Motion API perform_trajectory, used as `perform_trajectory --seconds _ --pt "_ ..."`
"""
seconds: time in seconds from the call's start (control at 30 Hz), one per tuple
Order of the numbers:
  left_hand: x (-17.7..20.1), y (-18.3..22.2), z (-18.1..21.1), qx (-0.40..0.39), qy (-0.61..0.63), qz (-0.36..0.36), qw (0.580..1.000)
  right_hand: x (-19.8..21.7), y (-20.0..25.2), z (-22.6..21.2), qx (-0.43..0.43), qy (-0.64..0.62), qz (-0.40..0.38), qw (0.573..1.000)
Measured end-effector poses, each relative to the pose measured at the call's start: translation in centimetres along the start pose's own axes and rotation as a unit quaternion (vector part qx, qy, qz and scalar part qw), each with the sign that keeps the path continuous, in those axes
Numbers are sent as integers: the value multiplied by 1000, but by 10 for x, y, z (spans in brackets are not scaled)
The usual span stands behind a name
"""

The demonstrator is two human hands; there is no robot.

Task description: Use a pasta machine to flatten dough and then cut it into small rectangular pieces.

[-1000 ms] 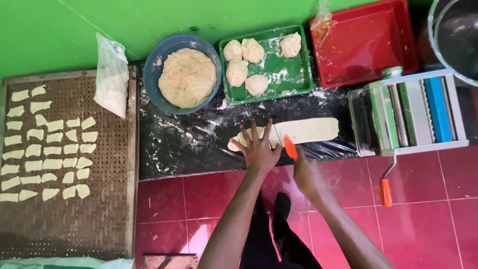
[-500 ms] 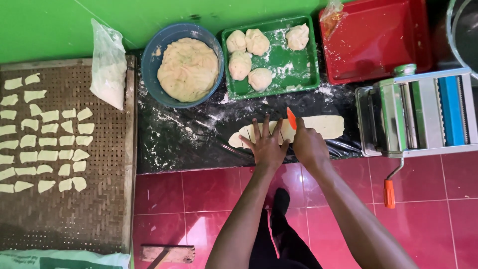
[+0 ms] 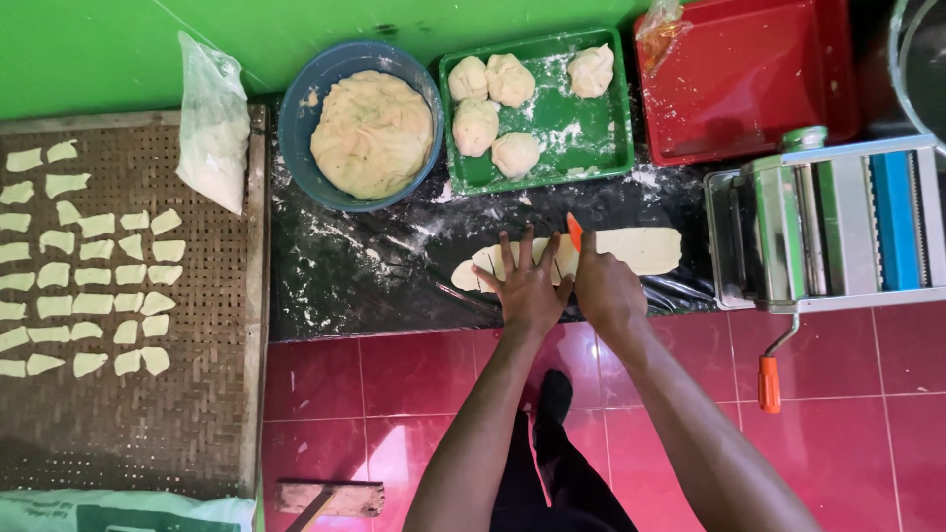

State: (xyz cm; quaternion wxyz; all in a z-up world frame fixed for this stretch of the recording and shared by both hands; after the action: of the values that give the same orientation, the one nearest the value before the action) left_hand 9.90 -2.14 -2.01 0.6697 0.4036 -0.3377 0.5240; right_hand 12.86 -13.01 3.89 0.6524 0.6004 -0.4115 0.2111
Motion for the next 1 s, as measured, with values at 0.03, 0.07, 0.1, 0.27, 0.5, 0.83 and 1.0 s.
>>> perform_trajectory --seconds 0.03,0.07,0.1,0.27,0.5,0.83,1.0 --pt "-1 1 0 -1 1 0 1000 -1 2 1 -1 0 1 1000" --pt "-1 1 -1 -2 1 1 1000 -4 4 2 0 3 -2 1000" --pt "-1 1 -1 -3 2 3 1000 -5 6 2 2 7 -4 1000" --pt "2 0 0 -4 -1 -21 1000 -15 13 16 -7 5 -4 1000" --pt "-3 2 -4 -2 -16 -46 999 -27 27 44 -25 -3 -1 1000" --pt "-12 1 -4 -16 -35 -67 997 -40 48 57 6 2 -3 1000" --pt "-5 2 7 -17 -97 -50 994 -34 45 72 -15 -23 -39 999"
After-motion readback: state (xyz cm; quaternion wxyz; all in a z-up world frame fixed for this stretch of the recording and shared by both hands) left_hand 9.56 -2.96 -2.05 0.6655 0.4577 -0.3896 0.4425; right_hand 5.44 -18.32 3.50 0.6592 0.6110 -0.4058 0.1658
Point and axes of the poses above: each hand's wrist, its own y-axis away from the middle knuckle, its own x-axis out of the back of the hand, z = x × y, the point moved 8 cm from there along -y, towards the middle knuckle, and after that the axes turned 15 degrees about -x, right-handed, at the moved point
